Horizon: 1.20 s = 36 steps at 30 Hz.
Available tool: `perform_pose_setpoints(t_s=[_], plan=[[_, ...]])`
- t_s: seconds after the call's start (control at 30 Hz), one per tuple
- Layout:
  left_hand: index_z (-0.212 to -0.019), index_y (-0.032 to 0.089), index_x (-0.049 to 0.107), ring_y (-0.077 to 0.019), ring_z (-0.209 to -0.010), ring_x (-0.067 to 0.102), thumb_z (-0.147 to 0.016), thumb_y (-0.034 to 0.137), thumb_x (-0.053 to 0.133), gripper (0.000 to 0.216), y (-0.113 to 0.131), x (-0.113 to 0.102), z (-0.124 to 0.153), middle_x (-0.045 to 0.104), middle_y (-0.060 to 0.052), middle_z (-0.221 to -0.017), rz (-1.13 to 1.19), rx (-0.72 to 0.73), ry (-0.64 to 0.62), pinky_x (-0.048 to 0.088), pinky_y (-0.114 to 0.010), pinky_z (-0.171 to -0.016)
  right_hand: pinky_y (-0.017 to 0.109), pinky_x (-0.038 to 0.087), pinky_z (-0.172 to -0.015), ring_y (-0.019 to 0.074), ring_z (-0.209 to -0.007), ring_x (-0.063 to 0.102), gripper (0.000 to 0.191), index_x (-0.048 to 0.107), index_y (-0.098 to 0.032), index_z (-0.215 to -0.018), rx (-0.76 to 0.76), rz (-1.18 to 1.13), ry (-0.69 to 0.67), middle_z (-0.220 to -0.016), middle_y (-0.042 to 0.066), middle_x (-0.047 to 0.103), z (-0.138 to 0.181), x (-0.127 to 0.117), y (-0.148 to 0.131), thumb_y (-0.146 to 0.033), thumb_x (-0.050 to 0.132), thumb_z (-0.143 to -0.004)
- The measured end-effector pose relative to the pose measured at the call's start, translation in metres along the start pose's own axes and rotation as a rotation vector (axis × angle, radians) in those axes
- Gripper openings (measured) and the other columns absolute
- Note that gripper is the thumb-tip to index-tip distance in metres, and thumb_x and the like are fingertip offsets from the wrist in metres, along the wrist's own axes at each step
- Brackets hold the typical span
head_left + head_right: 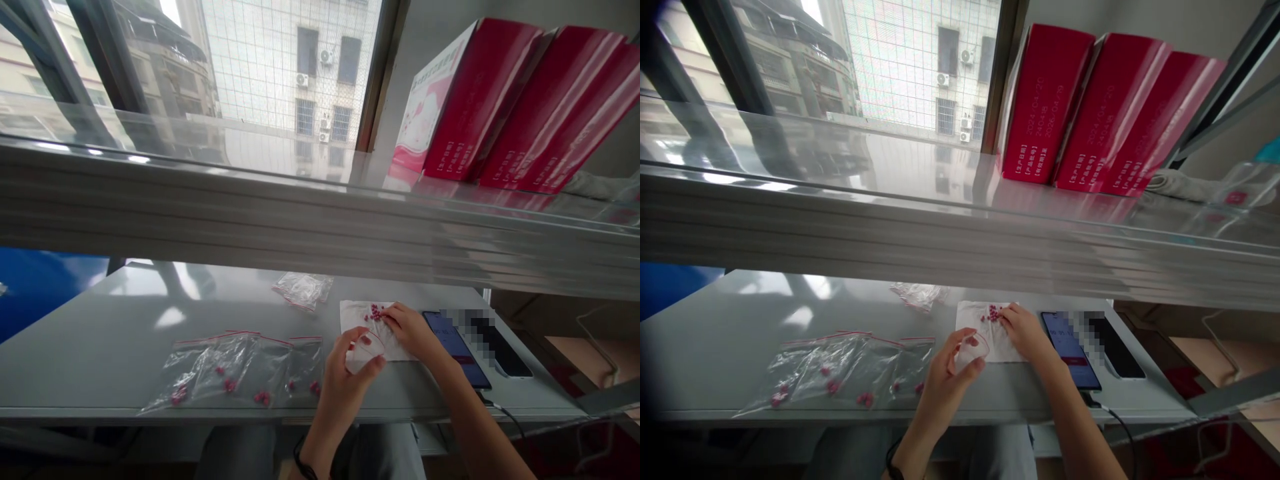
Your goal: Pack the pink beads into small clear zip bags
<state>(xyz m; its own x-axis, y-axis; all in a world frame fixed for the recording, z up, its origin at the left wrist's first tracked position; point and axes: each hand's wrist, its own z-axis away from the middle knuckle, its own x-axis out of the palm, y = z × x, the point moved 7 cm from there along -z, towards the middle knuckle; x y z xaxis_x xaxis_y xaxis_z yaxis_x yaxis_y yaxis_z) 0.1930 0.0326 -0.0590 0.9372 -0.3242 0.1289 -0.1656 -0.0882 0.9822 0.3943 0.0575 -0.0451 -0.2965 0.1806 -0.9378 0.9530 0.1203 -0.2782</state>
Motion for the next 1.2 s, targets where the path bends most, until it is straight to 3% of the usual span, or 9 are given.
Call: perform_pose_setpoints(t_s=[0.27, 0.73, 0.9, 1.03, 1.1, 1.2], plan=[[-0.116, 0.022, 0.071, -0.0244, -0.094, 0.066, -0.077, 0.042, 0.08, 0.045, 0.001, 0.0, 0.0, 0.073, -0.007, -0.104, 0.001, -0.028, -0.005, 0.052, -0.034, -0.084, 0.031, 0.053, -0.087, 0.0202, -0.094, 0.071, 0.022, 0.075, -0.019, -0.104, -0.01, 0.017, -0.046, -0.105, 0.008, 0.074, 0.0, -0.004, -0.002, -0.017, 0.053, -0.099], [-0.118, 0.022, 0.069, -0.0248, -0.098, 0.066, -0.079, 0.042, 0.079, 0.045, -0.002, 0.002, 0.0, 0.073, -0.008, -0.107, 0.005, -0.026, -0.011, 0.05, -0.036, -0.089, 0.03, 0.05, -0.081, 0.0219, -0.092, 0.07, 0.027, 0.074, -0.017, -0.1, 0.052, 0.085, -0.046, -0.105, 0.012, 0.074, -0.003, 0.001, -0.003, -0.017, 0.047, -0.102], [-0.117, 0.023, 0.068, -0.0258, -0.099, 0.066, -0.08, 0.042, 0.078, 0.043, -0.003, 0.003, -0.001, 0.073, -0.007, -0.106, -0.013, -0.01, -0.009, 0.049, -0.037, -0.09, 0.03, 0.051, -0.084, 0.0218, -0.094, 0.071, 0.021, 0.074, -0.018, -0.101, 0.065, -0.006, 0.026, -0.102, 0.009, 0.076, 0.001, -0.028, -0.008, -0.02, 0.053, -0.1], [-0.117, 0.022, 0.068, -0.027, -0.098, 0.066, -0.081, 0.041, 0.077, 0.042, 0.003, 0.002, 0.001, 0.072, -0.007, -0.106, -0.057, -0.015, -0.011, 0.05, -0.039, -0.089, 0.028, 0.053, -0.077, 0.0196, -0.085, 0.072, 0.014, 0.072, -0.023, -0.101, 0.054, -0.279, 0.127, -0.093, 0.003, 0.077, 0.009, -0.058, -0.022, -0.028, 0.059, -0.098], [-0.117, 0.022, 0.068, -0.0278, -0.099, 0.066, -0.082, 0.04, 0.077, 0.04, 0.008, 0.003, 0.001, 0.072, -0.008, -0.106, -0.135, 0.011, 0.003, 0.051, -0.04, -0.09, 0.029, 0.053, -0.077, 0.0202, -0.084, 0.071, 0.014, 0.072, -0.023, -0.098, -0.003, -0.346, 0.16, -0.091, 0.004, 0.077, 0.014, -0.058, -0.033, -0.027, 0.059, -0.097], [-0.112, 0.022, 0.069, -0.0291, -0.101, 0.064, -0.084, 0.036, 0.077, 0.033, 0.016, 0.008, 0.001, 0.073, -0.008, -0.105, -0.318, 0.108, 0.036, 0.05, -0.043, -0.092, 0.032, 0.053, -0.077, 0.0209, -0.083, 0.07, 0.017, 0.071, -0.021, -0.09, -0.061, -0.265, 0.182, -0.09, 0.006, 0.075, 0.024, -0.036, -0.045, -0.022, 0.055, -0.096]])
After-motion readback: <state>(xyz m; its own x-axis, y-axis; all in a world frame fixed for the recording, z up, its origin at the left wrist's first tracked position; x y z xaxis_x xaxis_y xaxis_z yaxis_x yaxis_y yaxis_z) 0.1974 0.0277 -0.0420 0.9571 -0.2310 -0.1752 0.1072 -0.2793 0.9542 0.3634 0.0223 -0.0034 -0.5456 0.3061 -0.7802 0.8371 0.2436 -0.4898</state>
